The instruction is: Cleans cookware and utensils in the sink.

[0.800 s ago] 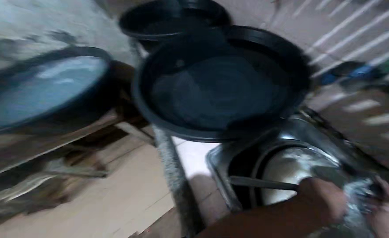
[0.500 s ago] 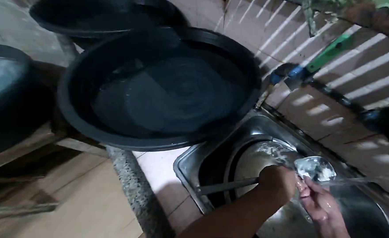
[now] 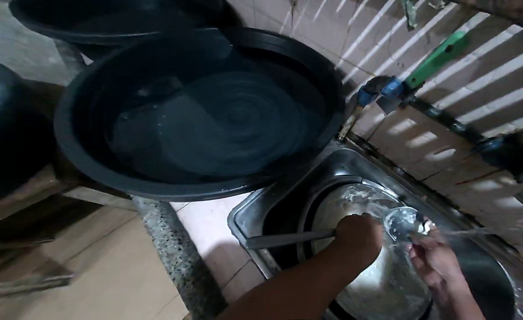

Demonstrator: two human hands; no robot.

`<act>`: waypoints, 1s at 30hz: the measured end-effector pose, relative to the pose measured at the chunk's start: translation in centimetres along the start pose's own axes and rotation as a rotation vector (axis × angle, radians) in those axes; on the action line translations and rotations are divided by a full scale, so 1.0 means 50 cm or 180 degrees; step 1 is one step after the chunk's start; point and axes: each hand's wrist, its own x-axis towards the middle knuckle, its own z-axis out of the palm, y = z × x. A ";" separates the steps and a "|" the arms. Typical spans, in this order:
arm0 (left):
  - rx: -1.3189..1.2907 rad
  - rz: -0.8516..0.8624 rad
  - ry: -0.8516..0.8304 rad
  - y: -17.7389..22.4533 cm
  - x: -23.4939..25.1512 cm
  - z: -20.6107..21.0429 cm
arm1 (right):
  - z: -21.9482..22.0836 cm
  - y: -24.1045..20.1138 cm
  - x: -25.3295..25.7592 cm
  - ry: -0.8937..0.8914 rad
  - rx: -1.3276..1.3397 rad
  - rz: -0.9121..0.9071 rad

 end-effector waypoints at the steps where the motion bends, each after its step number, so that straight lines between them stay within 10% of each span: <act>1: 0.0024 -0.0003 0.0037 0.000 0.002 -0.002 | 0.003 0.004 -0.004 -0.0086 0.0349 0.0141; 12: 0.0065 0.0165 -0.0053 0.003 -0.015 0.026 | -0.011 0.038 0.010 0.0665 -0.1091 -0.0599; 18: 0.0206 0.0221 -0.0055 0.029 -0.003 0.038 | -0.005 0.012 0.008 0.0021 -0.4558 -0.2351; 25: 0.0268 0.0040 -0.0142 0.035 0.023 0.005 | 0.017 0.039 -0.021 -0.0461 -0.3263 -0.2674; 30: 0.0431 0.0263 -0.0101 0.036 0.026 0.035 | 0.007 0.000 0.003 -0.0321 -0.4196 -0.1980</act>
